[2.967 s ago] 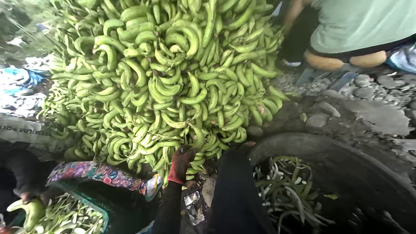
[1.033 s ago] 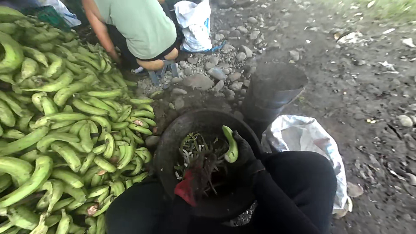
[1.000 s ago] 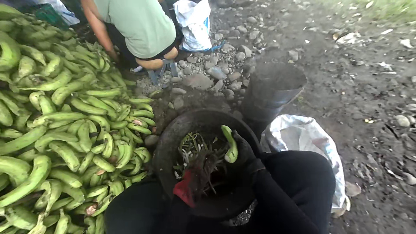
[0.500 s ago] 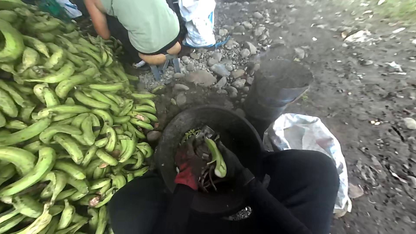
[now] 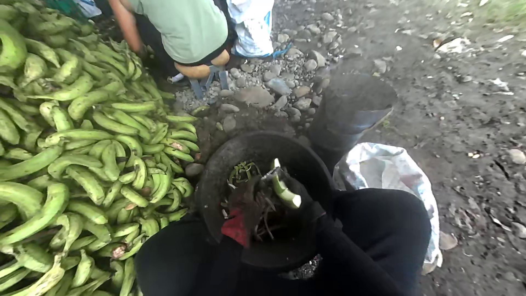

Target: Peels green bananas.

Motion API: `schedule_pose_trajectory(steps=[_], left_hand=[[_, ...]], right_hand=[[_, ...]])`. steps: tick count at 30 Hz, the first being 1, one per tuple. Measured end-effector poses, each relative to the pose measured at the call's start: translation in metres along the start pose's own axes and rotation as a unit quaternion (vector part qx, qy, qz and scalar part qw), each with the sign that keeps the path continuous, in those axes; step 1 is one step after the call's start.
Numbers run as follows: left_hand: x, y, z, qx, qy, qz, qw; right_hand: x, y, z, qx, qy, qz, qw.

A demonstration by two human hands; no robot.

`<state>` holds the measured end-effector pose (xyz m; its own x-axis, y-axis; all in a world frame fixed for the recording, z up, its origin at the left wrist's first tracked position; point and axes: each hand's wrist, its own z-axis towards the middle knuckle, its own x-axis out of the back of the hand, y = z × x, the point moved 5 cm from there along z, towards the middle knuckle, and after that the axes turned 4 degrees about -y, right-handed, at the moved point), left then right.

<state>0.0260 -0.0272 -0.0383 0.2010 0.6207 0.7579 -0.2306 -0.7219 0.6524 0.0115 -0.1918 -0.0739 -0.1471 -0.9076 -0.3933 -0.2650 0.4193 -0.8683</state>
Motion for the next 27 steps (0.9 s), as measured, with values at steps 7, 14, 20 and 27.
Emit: schedule_pose_trajectory(steps=[7, 14, 20, 27], left_hand=[[0.007, -0.001, 0.007, 0.028, 0.015, -0.058, 0.998], [-0.019, 0.023, -0.026, -0.026, -0.034, -0.152, 0.987], [-0.013, 0.023, -0.020, 0.032, -0.051, -0.146, 0.988], [-0.011, -0.019, 0.021, 0.054, -0.028, -0.037, 0.997]], right_hand=[[0.008, 0.008, -0.004, -0.049, 0.073, 0.012, 0.996], [0.022, -0.051, 0.013, 0.117, 0.326, -0.035, 0.937], [0.011, -0.051, 0.014, 0.130, 0.349, -0.051, 0.927], [-0.003, 0.000, 0.004, -0.055, -0.145, -0.156, 0.976]])
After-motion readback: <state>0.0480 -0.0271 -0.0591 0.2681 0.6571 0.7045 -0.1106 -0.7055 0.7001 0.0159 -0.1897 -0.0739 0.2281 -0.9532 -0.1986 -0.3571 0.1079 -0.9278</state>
